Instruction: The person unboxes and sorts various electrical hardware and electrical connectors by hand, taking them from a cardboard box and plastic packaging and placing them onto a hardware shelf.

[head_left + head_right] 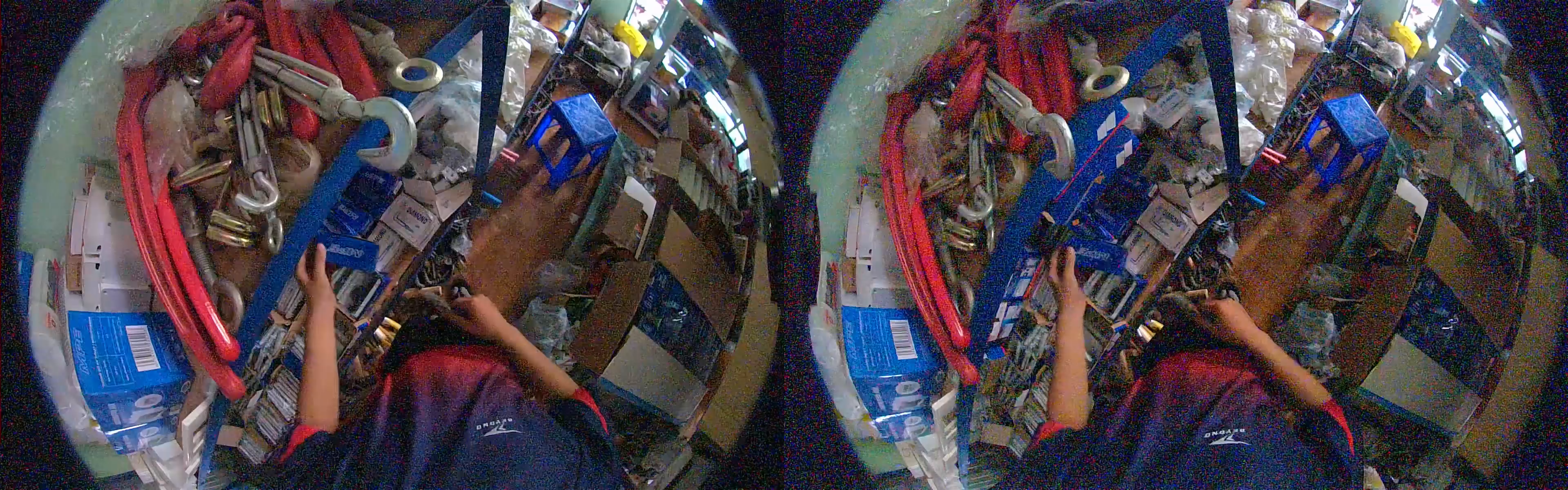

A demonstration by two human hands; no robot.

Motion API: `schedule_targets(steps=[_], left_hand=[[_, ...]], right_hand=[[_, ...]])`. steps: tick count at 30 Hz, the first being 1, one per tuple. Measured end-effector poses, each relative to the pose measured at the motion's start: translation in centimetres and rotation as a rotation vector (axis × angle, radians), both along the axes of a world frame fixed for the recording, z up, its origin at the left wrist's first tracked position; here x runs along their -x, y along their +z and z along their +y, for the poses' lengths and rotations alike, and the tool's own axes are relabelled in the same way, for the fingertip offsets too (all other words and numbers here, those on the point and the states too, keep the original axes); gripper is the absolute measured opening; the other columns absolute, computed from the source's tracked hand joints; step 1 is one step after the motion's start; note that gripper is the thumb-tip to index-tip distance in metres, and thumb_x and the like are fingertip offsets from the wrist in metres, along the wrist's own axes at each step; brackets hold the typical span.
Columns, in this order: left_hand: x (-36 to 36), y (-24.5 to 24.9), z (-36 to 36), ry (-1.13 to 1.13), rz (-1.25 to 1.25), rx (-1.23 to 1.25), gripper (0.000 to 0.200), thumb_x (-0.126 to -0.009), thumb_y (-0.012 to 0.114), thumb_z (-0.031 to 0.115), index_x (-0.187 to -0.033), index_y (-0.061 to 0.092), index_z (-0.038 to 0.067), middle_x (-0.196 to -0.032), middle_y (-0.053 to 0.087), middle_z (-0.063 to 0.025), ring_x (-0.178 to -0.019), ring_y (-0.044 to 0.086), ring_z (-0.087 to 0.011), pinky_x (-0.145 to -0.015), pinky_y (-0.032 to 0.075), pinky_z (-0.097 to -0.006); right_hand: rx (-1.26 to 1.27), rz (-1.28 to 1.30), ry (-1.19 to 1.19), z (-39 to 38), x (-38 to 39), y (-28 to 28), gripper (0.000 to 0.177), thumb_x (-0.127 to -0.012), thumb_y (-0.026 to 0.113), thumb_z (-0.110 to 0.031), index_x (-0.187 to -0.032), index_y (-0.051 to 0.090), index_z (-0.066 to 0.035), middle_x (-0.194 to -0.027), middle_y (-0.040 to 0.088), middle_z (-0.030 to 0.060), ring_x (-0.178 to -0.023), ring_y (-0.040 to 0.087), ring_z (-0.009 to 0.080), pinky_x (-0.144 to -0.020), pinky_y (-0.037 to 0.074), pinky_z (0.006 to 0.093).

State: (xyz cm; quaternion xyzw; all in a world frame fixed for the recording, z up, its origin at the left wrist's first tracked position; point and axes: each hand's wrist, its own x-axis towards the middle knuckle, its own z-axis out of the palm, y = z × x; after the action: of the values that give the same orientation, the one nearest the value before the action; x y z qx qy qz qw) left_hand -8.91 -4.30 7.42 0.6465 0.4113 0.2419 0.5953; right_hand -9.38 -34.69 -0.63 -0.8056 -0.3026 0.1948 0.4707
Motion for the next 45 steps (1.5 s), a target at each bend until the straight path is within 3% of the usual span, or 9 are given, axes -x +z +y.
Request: schedule_targets(steps=[8,11,17,20,23,27,32,41,45], left_hand=[[-7.0,-4.3,6.8,-0.289,0.23,-0.65,0.036,-0.08,0.066,0.032,-0.103,0.064,0.003,-0.104,0.062,-0.015,-0.103,0.053,-0.0256,-0.095,0.035,-0.0354],[-9.7,-5.2,6.9,-0.351,0.305,-0.793,0.031,-0.078,0.068,0.029,-0.098,0.066,0.006,-0.101,0.063,-0.0151,-0.101,0.055,-0.0278,-0.094,0.036,-0.0371],[-11.7,-8.5,6.1,-0.427,0.256,-0.951,0.042,-0.069,0.074,0.019,-0.107,0.058,0.008,-0.113,0.048,-0.0129,-0.107,0.044,-0.0316,-0.092,0.034,-0.0451],[-11.4,-7.6,3.8,-0.594,0.323,-0.985,0.048,-0.068,0.074,0.026,-0.111,0.057,0.013,-0.122,0.043,-0.014,-0.113,0.039,-0.0339,-0.095,0.031,-0.0483],[-10.6,-7.8,2.2,-0.857,0.424,-1.273,0.051,-0.068,0.073,0.033,-0.114,0.057,0.019,-0.131,0.039,-0.013,-0.121,0.033,-0.034,-0.098,0.026,-0.0529],[-10.0,-8.6,3.0,-0.797,0.622,-1.175,0.053,-0.067,0.074,0.035,-0.115,0.057,0.024,-0.135,0.037,-0.0071,-0.125,0.027,-0.0328,-0.099,0.017,-0.0602],[-10.3,-8.5,2.8,-0.69,0.625,-1.116,0.056,-0.068,0.073,0.03,-0.119,0.054,0.015,-0.137,0.038,-0.0072,-0.127,0.026,-0.0341,-0.099,0.017,-0.0596],[-12.6,-8.7,-0.3,-0.803,0.546,-1.289,0.058,-0.069,0.071,0.029,-0.12,0.05,0.012,-0.139,0.031,-0.0163,-0.127,0.025,-0.037,-0.1,0.017,-0.0612],[-17.8,-12.8,-0.4,-0.798,0.422,-1.267,0.059,-0.073,0.066,0.009,-0.127,0.043,0.005,-0.136,0.028,-0.0275,-0.126,0.024,-0.0461,-0.103,0.026,-0.0493]], right_hand=[[0.04,0.202,-0.299,-2.3,-0.3,0.4,0.02,-0.079,0.065,-0.019,-0.089,0.064,-0.001,-0.072,0.062,0.0171,-0.061,0.059,0.0197,-0.06,0.046,0.034],[0.077,0.234,-0.315,-3.5,0.1,-0.3,0.023,-0.078,0.063,-0.018,-0.095,0.064,-0.004,-0.084,0.063,0.019,-0.078,0.061,0.0373,-0.068,0.048,0.0407],[0.121,0.265,-0.37,-4.7,1.1,-1.2,0.023,-0.078,0.064,-0.017,-0.095,0.063,-0.001,-0.086,0.063,0.0201,-0.081,0.061,0.0369,-0.07,0.048,0.0405],[0.003,0.172,-0.449,-4.8,1.4,-1.5,0.019,-0.081,0.063,-0.016,-0.091,0.063,0.0,-0.074,0.063,0.0165,-0.065,0.06,0.0201,-0.062,0.047,0.0332],[-0.083,0.075,-0.486,-4.4,1.1,-2.3,0.019,-0.083,0.062,-0.016,-0.093,0.063,0.0,-0.074,0.064,0.0151,-0.064,0.059,0.0178,-0.062,0.047,0.033],[-0.013,0.214,-0.461,-4.6,0.4,-1.2,0.02,-0.083,0.062,-0.017,-0.094,0.063,0.0,-0.074,0.064,0.0139,-0.066,0.059,0.0159,-0.063,0.047,0.0329],[-0.004,0.33,-0.472,-4.4,-0.3,0.4,0.022,-0.084,0.062,-0.019,-0.095,0.063,0.001,-0.076,0.065,0.0142,-0.069,0.06,0.0161,-0.067,0.047,0.0325],[0.01,0.269,-0.583,-5.3,0.4,-1.6,0.025,-0.084,0.063,-0.02,-0.095,0.062,0.003,-0.078,0.066,0.0144,-0.071,0.06,0.0135,-0.066,0.047,0.0307],[-0.005,0.406,-0.618,-6.2,0.3,0.8,0.026,-0.084,0.063,-0.019,-0.095,0.062,0.004,-0.076,0.065,0.0134,-0.068,0.058,0.0123,-0.062,0.046,0.029]])
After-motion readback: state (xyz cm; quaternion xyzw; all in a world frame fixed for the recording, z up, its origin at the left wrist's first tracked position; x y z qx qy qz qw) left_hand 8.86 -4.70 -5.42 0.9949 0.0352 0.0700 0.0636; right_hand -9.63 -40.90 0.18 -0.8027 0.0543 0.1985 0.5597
